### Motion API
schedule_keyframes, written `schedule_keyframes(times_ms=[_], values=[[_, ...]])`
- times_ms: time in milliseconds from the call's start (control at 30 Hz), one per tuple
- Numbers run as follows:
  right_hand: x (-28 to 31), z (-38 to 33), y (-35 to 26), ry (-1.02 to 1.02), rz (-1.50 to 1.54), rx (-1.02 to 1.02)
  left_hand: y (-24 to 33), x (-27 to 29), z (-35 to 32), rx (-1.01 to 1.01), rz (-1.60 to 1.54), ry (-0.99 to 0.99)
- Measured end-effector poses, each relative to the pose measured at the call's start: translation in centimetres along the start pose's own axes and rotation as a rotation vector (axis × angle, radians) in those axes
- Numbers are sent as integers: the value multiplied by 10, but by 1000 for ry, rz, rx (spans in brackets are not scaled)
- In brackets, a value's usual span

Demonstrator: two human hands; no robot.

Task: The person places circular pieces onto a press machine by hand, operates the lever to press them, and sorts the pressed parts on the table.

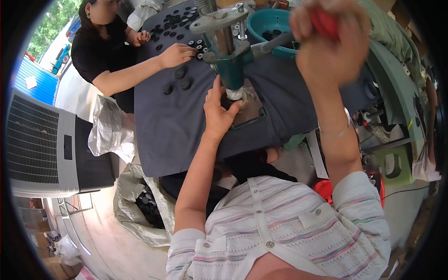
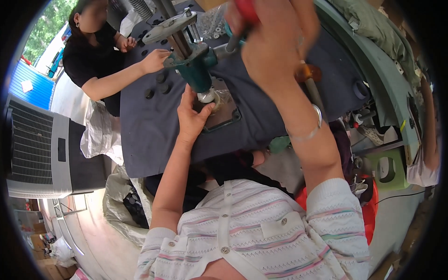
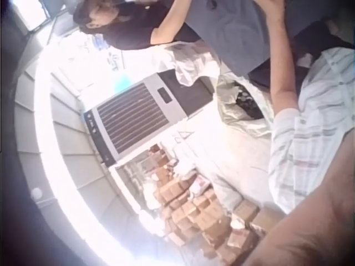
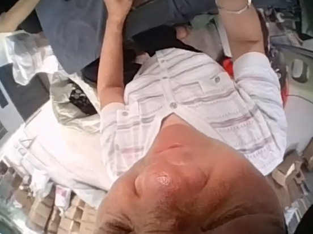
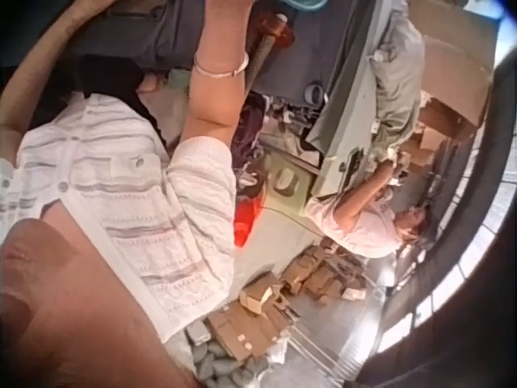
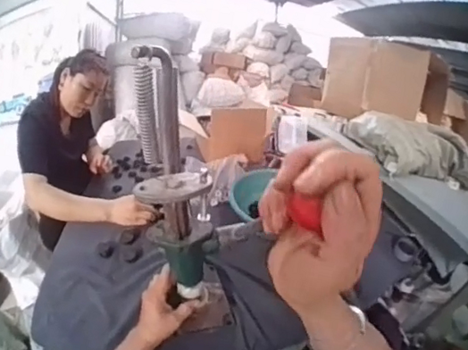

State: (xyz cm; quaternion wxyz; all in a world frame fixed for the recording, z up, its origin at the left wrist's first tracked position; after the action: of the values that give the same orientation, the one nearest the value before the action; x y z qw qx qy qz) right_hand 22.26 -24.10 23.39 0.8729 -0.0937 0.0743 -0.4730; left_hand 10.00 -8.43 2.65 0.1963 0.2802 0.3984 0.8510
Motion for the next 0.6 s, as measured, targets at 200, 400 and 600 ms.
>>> schedule_keyframes(times_ms=[200, 400, 600], values=[[39, -132, -55, -190, 88, 27, 6, 5, -4, -29, 60, -26], [45, -113, -50, -280, 108, -9, 3, 1, 5, -48, 110, -18], [7, -3, -24, -79, 164, -37, -12, 6, -7, 41, -133, 80]])
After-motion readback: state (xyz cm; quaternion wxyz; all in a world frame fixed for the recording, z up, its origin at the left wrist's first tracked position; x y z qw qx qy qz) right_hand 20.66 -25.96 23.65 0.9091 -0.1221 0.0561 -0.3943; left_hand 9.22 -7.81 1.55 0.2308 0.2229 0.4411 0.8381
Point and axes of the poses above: each hand's wrist, its own z-axis towards the middle knuckle, its own x-axis out of the back of the hand, y = z × x, the point moved 1 cm from there along z, towards the middle knuckle, and after that the axes turned 3 degrees about y, right-handed, at the moved point
